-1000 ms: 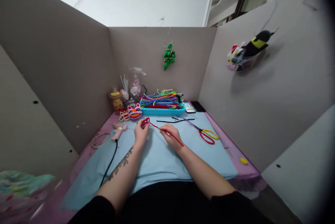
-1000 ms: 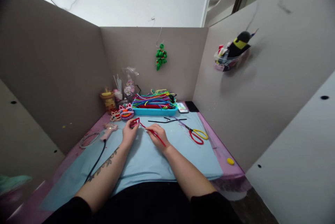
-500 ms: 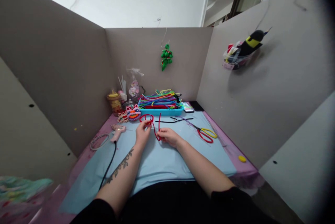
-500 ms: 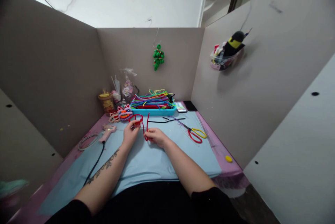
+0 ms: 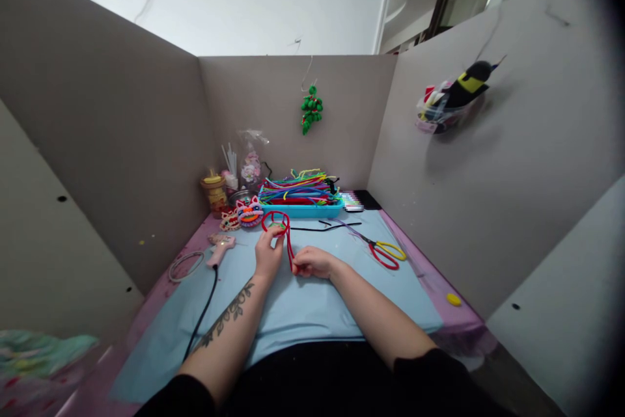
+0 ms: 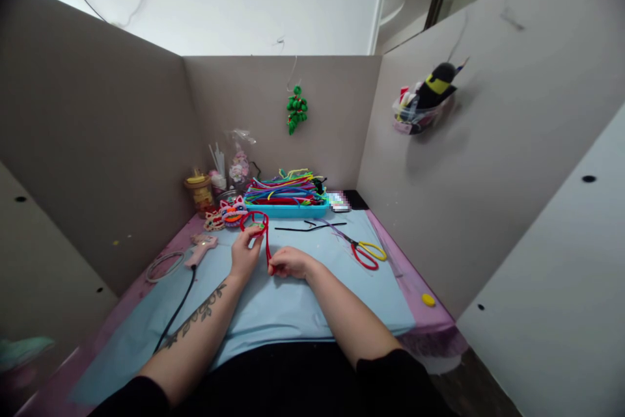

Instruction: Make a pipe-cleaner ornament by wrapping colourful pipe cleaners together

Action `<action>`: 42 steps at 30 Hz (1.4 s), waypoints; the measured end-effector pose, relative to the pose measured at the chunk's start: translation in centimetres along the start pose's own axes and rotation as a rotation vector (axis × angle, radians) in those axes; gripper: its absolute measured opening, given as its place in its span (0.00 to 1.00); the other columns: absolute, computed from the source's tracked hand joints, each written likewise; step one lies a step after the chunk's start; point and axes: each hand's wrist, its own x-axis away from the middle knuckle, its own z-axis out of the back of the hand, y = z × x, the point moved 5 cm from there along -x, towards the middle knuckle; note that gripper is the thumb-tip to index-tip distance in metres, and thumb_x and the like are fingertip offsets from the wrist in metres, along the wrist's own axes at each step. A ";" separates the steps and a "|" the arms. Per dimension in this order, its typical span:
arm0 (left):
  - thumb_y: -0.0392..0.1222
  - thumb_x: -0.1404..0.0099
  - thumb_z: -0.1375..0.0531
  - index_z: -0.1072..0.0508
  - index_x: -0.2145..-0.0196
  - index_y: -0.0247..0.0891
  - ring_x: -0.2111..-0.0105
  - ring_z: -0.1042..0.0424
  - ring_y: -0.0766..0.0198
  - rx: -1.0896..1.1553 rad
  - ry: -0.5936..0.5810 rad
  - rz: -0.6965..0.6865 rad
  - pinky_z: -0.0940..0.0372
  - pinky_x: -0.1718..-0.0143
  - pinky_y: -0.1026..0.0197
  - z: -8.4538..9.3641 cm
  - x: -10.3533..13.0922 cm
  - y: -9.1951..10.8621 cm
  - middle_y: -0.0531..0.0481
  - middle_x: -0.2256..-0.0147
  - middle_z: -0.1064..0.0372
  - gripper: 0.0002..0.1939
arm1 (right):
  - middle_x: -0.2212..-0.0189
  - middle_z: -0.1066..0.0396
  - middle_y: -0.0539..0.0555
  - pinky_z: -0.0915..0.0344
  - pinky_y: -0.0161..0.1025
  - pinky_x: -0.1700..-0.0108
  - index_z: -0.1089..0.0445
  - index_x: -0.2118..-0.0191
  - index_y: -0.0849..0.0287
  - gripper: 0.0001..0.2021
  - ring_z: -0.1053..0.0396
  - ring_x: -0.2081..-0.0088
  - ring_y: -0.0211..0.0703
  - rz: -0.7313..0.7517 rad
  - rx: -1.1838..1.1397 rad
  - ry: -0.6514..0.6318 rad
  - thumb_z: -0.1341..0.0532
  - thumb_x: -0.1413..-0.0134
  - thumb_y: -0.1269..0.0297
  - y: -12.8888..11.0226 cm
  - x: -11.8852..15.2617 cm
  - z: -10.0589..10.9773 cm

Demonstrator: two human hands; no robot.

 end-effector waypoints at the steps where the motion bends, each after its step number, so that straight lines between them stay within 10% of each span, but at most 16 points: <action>1: 0.36 0.40 0.44 0.28 0.63 0.39 0.58 0.30 0.59 -0.010 -0.002 -0.012 0.37 0.53 0.54 0.0 0.0 0.2 0.46 0.62 0.28 0.07 | 0.87 0.36 0.50 0.50 0.30 0.83 0.28 0.79 0.68 0.10 0.43 0.85 0.30 0.001 0.003 -0.005 0.40 0.61 0.64 -0.1 0.0 0.0; 17: 0.35 0.39 0.46 0.26 0.65 0.42 0.53 0.32 0.59 -0.005 -0.105 -0.096 0.38 0.49 0.52 -0.7 0.6 1.2 0.45 0.58 0.29 0.09 | 0.78 0.30 0.51 0.39 0.30 0.72 0.29 0.75 0.65 0.09 0.35 0.76 0.32 0.145 -0.384 0.067 0.35 0.59 0.63 -0.5 -0.6 -0.5; 24: 0.35 0.41 0.45 0.25 0.65 0.42 0.59 0.29 0.60 0.031 -0.188 -0.069 0.35 0.55 0.55 -1.1 0.6 1.4 0.46 0.63 0.27 0.10 | 0.84 0.39 0.44 0.51 0.28 0.81 0.37 0.74 0.61 0.20 0.45 0.83 0.28 0.260 -0.345 0.365 0.34 0.63 0.49 -0.6 -1.0 1.0; 35: 0.44 0.52 0.34 0.30 0.64 0.35 0.67 0.27 0.61 0.583 -0.166 0.567 0.34 0.62 0.57 -2.8 0.9 -2.2 0.46 0.67 0.27 0.18 | 0.85 0.46 0.43 0.58 0.30 0.83 0.40 0.75 0.58 0.22 0.52 0.84 0.29 0.360 -0.312 0.770 0.40 0.61 0.41 -1.1 0.2 4.7; 42: 0.44 0.54 0.33 0.32 0.65 0.34 0.69 0.28 0.63 0.576 -0.046 0.621 0.35 0.64 0.59 -2.3 0.8 -3.5 0.47 0.68 0.28 0.20 | 0.75 0.37 0.49 0.49 0.31 0.77 0.33 0.68 0.59 0.19 0.43 0.77 0.33 0.567 -0.068 0.825 0.45 0.52 0.46 -3.1 2.3 4.8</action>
